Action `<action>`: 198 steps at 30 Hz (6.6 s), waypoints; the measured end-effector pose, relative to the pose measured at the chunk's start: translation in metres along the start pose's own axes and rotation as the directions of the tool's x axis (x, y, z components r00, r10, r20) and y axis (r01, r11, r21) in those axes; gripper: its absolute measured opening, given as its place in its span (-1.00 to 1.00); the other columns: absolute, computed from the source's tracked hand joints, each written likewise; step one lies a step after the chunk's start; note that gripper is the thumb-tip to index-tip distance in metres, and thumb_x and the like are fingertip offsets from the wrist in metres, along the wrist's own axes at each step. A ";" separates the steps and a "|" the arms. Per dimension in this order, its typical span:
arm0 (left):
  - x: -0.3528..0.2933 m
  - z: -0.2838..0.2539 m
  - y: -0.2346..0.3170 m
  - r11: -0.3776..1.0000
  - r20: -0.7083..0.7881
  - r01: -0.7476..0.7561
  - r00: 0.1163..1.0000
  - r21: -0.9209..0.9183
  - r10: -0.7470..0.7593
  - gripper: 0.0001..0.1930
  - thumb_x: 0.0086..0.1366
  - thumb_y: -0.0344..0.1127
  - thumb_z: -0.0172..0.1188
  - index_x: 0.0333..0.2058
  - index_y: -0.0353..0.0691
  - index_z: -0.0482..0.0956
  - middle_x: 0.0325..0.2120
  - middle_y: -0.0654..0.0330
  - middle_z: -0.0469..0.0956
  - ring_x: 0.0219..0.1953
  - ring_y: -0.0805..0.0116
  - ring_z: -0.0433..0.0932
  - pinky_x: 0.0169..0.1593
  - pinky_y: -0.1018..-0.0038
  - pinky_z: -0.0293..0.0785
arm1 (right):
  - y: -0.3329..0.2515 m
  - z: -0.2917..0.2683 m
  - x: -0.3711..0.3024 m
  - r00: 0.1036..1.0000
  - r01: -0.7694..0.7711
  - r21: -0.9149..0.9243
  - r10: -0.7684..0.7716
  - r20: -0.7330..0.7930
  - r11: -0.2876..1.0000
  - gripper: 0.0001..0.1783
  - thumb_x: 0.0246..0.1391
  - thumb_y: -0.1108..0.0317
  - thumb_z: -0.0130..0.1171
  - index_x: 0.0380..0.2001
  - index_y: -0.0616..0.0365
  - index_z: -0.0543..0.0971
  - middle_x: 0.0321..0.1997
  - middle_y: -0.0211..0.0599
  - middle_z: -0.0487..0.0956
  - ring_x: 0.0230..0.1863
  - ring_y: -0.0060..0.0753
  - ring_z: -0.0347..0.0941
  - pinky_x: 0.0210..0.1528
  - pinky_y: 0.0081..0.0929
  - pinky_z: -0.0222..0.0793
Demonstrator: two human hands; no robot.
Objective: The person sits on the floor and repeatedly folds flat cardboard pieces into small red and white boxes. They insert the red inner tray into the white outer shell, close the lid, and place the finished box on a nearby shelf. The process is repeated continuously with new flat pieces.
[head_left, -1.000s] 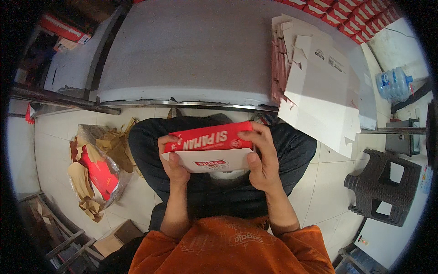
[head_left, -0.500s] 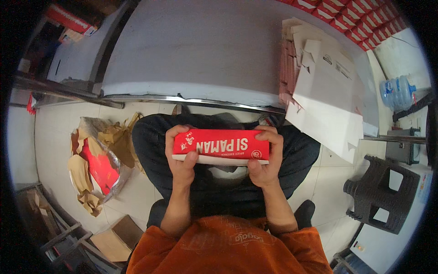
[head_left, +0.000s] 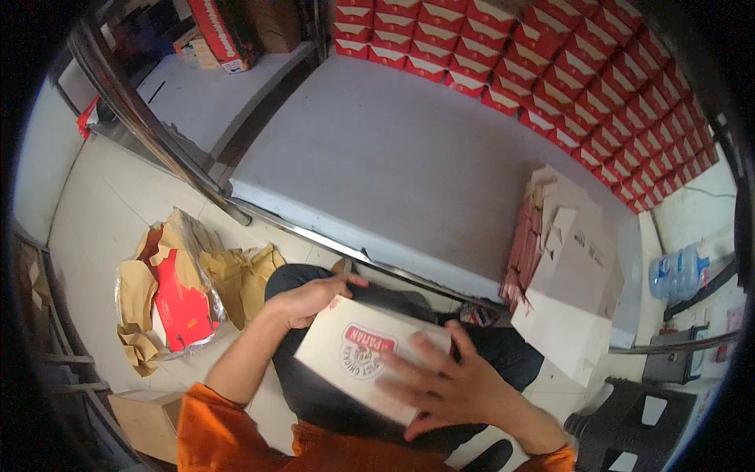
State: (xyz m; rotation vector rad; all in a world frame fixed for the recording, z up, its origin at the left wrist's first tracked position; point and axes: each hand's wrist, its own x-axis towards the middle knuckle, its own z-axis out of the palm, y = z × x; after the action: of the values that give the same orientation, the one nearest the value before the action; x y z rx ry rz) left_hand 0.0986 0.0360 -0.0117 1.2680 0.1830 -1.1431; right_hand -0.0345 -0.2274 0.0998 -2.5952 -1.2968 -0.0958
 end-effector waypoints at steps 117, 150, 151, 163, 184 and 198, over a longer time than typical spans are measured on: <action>0.035 0.230 -0.007 0.031 0.512 -0.820 0.385 0.571 0.768 -0.82 0.23 -0.46 0.20 -0.18 -0.30 0.52 -0.19 0.07 0.59 -0.17 0.27 0.59 -0.13 0.42 0.52 | 0.063 0.021 -0.226 -0.511 -0.827 0.177 0.581 -0.634 -0.534 -0.15 -0.06 -0.08 0.38 0.14 0.31 0.37 0.17 0.24 0.38 0.10 0.14 0.38 0.10 0.09 0.21; 0.107 0.293 0.031 0.855 0.357 -0.454 0.778 -0.251 0.518 -0.74 0.40 -0.27 -0.01 -0.11 -0.35 0.47 -0.30 0.06 0.59 -0.41 0.27 0.63 -0.42 0.38 0.59 | 0.038 0.018 -0.231 -0.379 -0.156 0.954 0.907 0.181 -0.255 -0.36 0.27 0.04 0.10 0.18 0.37 0.38 0.12 0.09 0.51 -0.07 -0.09 0.53 0.11 -0.18 0.37; 0.101 0.285 0.042 0.777 0.363 -0.587 0.689 -0.228 0.627 -0.71 0.43 -0.22 -0.05 -0.11 -0.34 0.46 -0.31 0.06 0.59 -0.43 0.27 0.63 -0.48 0.35 0.57 | 0.037 0.011 -0.228 -0.437 -0.284 0.957 0.896 -0.078 -0.056 -0.38 0.25 0.08 0.13 0.18 0.36 0.39 0.15 0.10 0.49 0.01 -0.06 0.50 0.17 -0.18 0.32; 0.002 0.289 0.041 0.417 0.151 -0.908 0.418 0.040 0.896 -0.59 0.42 -0.47 0.02 0.16 -0.37 0.13 -0.15 0.07 0.52 -0.19 0.35 0.60 -0.12 0.41 0.59 | -0.005 -0.044 -0.115 0.375 -0.567 0.114 0.379 -0.846 0.816 -0.61 -0.21 0.59 0.41 -0.18 0.28 0.69 -0.07 -0.04 0.58 -0.31 -0.33 0.59 -0.31 -0.58 0.55; -0.130 0.105 0.003 0.427 0.058 -0.634 0.597 0.645 0.800 -0.80 0.09 -0.50 0.17 -0.69 -0.31 0.47 -0.84 0.17 0.24 -0.78 0.37 0.29 -0.62 0.47 0.20 | -0.015 -0.006 0.022 0.761 -0.321 0.782 0.637 -0.122 0.534 -0.60 0.07 0.25 0.36 -0.03 0.09 0.55 -0.52 -0.30 0.50 -0.54 -0.59 0.37 -0.45 -0.50 0.34; -0.107 0.085 -0.005 0.604 0.244 -0.701 0.706 0.379 0.665 -0.69 -0.01 -0.55 0.14 -0.74 -0.27 0.17 -0.78 0.28 0.05 -0.68 0.55 0.04 -0.58 0.46 -0.02 | -0.027 0.013 0.010 0.830 -0.235 0.830 0.549 -0.099 0.505 -0.59 -0.10 0.36 0.46 -0.11 0.15 0.66 -0.57 -0.44 0.35 -0.54 -0.51 0.28 -0.46 -0.54 0.26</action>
State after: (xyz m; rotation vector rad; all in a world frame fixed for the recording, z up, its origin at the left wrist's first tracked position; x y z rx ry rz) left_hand 0.0047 0.0282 0.0876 1.4995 -0.6393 -0.5483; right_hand -0.0510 -0.2007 0.0937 -1.8656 -0.3855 0.0862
